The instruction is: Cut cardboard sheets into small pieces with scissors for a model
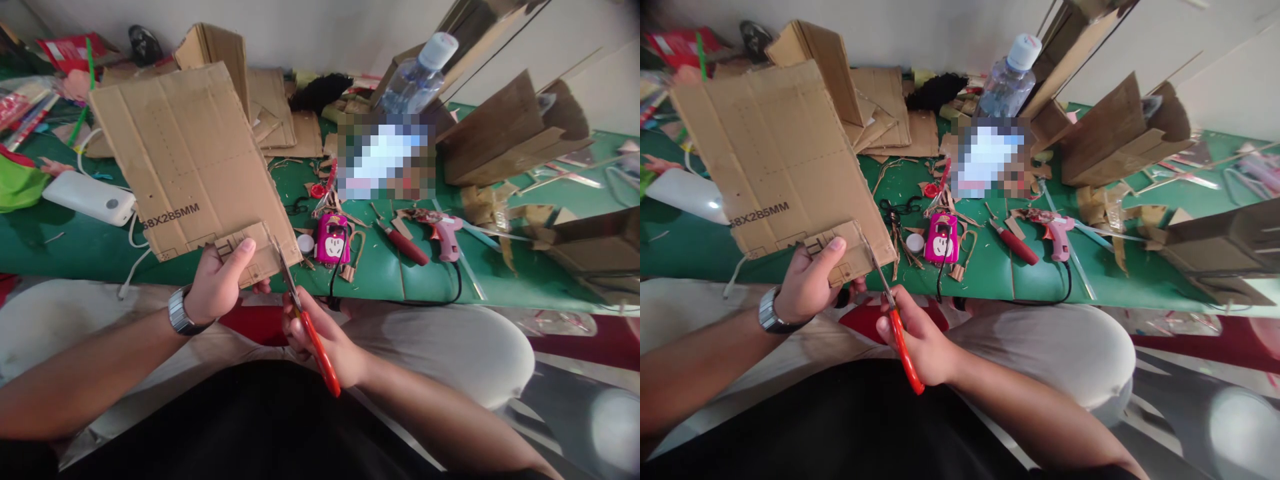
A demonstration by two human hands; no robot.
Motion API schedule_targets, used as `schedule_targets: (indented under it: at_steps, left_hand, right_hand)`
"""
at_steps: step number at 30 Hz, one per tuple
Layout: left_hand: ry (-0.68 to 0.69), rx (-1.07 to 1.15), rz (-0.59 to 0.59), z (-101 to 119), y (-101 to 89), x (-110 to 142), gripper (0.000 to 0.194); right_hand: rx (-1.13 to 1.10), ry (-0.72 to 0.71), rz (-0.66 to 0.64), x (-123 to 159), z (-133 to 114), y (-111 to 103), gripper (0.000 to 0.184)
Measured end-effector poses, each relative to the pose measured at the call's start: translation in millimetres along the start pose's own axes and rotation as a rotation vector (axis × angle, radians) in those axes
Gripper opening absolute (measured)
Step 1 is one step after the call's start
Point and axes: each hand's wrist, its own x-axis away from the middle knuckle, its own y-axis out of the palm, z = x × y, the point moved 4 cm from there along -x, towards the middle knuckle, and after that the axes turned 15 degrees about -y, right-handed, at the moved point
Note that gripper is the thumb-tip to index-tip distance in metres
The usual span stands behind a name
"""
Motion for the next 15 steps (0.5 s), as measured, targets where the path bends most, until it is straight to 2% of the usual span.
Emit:
schedule_targets:
  at_steps: [8, 15]
  left_hand:
    - [-0.031, -0.017, -0.011, 3.1, -0.6, 0.4, 0.042]
    - [-0.003, -0.033, -0.020, 9.8, -0.7, 0.8, 0.041]
  right_hand:
    - [0.013, -0.015, 0.009, -1.0, -5.1, 0.6, 0.045]
    - [0.042, 0.020, -0.012, 1.8, -8.6, -3.5, 0.051]
